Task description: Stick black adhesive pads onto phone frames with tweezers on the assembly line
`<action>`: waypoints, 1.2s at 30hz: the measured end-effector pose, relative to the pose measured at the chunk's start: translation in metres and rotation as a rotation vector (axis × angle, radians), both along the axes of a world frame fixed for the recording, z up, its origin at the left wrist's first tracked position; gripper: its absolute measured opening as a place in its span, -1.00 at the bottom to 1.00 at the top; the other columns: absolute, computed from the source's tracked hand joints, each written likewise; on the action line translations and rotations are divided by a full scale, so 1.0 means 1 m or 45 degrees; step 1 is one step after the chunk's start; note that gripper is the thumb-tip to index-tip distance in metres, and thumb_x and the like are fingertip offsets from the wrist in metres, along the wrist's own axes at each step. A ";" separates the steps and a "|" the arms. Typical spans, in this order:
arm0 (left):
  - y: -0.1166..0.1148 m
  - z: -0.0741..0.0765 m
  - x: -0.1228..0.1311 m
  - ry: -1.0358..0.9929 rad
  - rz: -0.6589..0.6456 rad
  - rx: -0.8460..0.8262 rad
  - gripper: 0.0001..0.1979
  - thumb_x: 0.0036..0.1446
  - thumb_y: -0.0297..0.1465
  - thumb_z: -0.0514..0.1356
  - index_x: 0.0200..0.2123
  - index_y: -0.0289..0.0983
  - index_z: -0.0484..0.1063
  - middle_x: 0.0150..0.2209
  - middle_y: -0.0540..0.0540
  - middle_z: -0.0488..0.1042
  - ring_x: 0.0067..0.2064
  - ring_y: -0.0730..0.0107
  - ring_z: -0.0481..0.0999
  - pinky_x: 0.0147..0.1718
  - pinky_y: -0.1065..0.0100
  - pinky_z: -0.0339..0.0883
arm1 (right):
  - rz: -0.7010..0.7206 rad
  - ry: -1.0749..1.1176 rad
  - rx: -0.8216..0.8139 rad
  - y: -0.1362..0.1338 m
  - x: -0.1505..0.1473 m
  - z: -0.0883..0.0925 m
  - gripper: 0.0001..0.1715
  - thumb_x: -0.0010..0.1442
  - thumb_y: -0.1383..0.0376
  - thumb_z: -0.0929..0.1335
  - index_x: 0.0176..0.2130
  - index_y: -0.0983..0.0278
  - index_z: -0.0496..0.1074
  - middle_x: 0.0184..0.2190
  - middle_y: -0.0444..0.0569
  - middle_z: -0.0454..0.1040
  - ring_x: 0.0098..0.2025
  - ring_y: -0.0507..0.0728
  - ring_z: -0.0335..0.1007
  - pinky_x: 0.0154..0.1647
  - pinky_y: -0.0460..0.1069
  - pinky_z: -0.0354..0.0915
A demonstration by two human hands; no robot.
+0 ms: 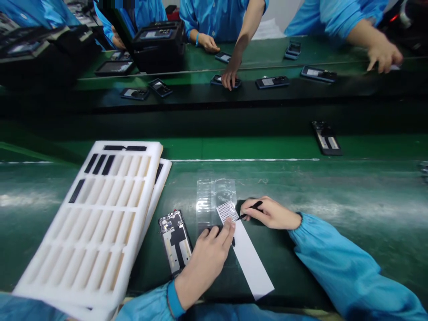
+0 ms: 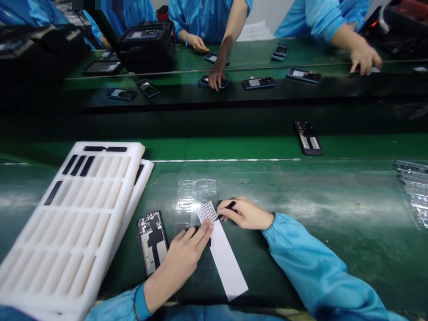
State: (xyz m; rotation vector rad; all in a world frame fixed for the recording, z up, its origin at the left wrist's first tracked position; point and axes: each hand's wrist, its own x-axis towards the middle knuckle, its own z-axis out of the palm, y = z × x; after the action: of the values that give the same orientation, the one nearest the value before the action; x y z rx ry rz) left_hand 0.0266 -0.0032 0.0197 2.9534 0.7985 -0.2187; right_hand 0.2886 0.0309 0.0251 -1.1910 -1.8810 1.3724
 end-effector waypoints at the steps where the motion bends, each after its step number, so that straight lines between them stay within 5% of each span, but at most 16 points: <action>1: 0.000 0.000 0.000 -0.001 0.004 -0.007 -0.17 -0.05 -0.76 -0.02 0.36 -0.44 0.11 0.38 -0.22 0.19 -0.09 0.17 0.45 -0.18 0.16 0.47 | -0.028 0.029 -0.026 -0.001 0.000 -0.003 -0.63 0.42 0.14 0.24 -0.06 0.25 0.56 -0.31 -0.03 0.63 -0.35 0.07 0.58 -0.29 -0.07 0.48; 5: 0.000 -0.001 0.001 -0.016 0.028 -0.014 -0.17 -0.06 -0.78 -0.02 0.35 -0.43 0.14 0.36 -0.18 0.23 -0.06 0.18 0.46 -0.19 0.19 0.47 | -0.208 0.165 -0.168 -0.013 -0.003 -0.020 -0.50 0.40 0.07 0.26 0.10 0.34 0.50 -0.31 0.04 0.65 -0.36 0.08 0.60 -0.27 -0.05 0.52; 12: -0.006 -0.004 0.000 -0.219 0.170 -0.090 -0.20 0.01 -0.80 -0.04 0.34 -0.33 0.16 0.36 -0.17 0.24 0.00 0.15 0.48 -0.10 0.13 0.45 | -0.496 0.327 -0.289 -0.030 -0.003 -0.028 -0.39 0.32 -0.07 0.32 0.02 0.39 0.53 -0.40 0.07 0.63 -0.40 0.11 0.58 -0.31 -0.03 0.51; 17: -0.025 0.016 -0.021 -0.939 0.890 -0.775 -0.58 0.41 -0.48 -0.06 0.28 -0.19 0.19 0.16 -0.14 0.43 0.17 0.31 0.41 0.17 0.26 0.27 | -0.696 0.338 -0.150 -0.025 -0.033 0.000 -0.47 0.32 -0.05 0.33 -0.38 0.31 0.59 -0.21 0.15 0.64 -0.39 0.10 0.57 -0.31 -0.04 0.49; 19: -0.033 0.023 -0.035 -1.068 1.154 -1.122 -0.69 0.45 -0.29 -0.07 0.13 -0.22 0.32 -0.11 -0.10 0.51 -0.08 0.37 0.51 -0.04 0.35 0.38 | -0.678 0.350 -0.118 -0.014 -0.068 0.012 -0.51 0.34 -0.02 0.33 -0.27 0.31 0.60 -0.28 0.12 0.65 -0.37 0.14 0.59 -0.29 -0.02 0.50; 22: -0.045 0.028 -0.061 -1.145 1.335 -1.378 -0.60 0.45 -0.15 -0.11 -0.14 -0.27 0.40 -0.49 0.06 0.30 -0.48 0.47 0.31 -0.43 0.41 0.27 | -0.584 0.416 -0.140 0.008 -0.137 0.018 -0.45 0.34 -0.06 0.31 -0.05 0.34 0.55 -0.47 0.04 0.61 -0.38 0.16 0.60 -0.37 -0.02 0.48; 24: -0.054 0.027 -0.081 -1.162 1.380 -1.338 -0.58 0.45 -0.14 -0.11 -0.21 -0.27 0.42 -0.55 0.09 0.22 -0.52 0.48 0.23 -0.46 0.41 0.20 | -0.556 0.463 -0.164 0.021 -0.177 0.011 -0.38 0.32 -0.10 0.30 -0.01 0.38 0.51 -0.55 0.00 0.57 -0.39 0.16 0.60 -0.46 -0.05 0.44; 27: -0.069 0.021 -0.108 -1.176 1.416 -1.138 -0.66 0.45 -0.19 -0.04 -0.08 -0.22 0.47 -0.39 0.00 0.44 -0.34 0.44 0.42 -0.25 0.41 0.30 | -0.579 0.493 -0.194 0.029 -0.212 -0.012 -0.35 0.31 -0.12 0.29 -0.01 0.39 0.48 -0.54 -0.01 0.56 -0.48 0.12 0.55 -0.54 -0.06 0.39; 31: -0.086 0.004 -0.133 -1.277 1.417 -0.861 -0.71 0.40 -0.32 0.07 0.11 -0.11 0.45 -0.02 -0.09 0.51 0.00 0.33 0.50 0.01 0.36 0.37 | -0.594 0.441 -0.161 0.028 -0.216 -0.037 -0.43 0.32 -0.08 0.30 -0.04 0.36 0.49 -0.50 -0.01 0.58 -0.48 0.10 0.53 -0.41 -0.02 0.48; 36: -0.097 -0.019 -0.148 -1.088 1.158 -0.380 -0.51 0.30 -0.50 0.08 0.27 -0.09 0.35 0.03 -0.12 0.52 -0.02 0.28 0.52 -0.04 0.32 0.45 | -0.509 0.295 -0.070 0.023 -0.212 -0.042 -0.54 0.37 0.01 0.29 -0.07 0.31 0.54 -0.29 0.06 0.62 -0.37 0.10 0.57 -0.31 -0.01 0.50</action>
State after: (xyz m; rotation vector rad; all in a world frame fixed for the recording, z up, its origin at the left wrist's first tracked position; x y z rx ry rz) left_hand -0.1219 -0.0999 0.0004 1.8171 1.5726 0.8130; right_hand 0.0765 0.0543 -0.0164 -1.2888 -1.3650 1.2801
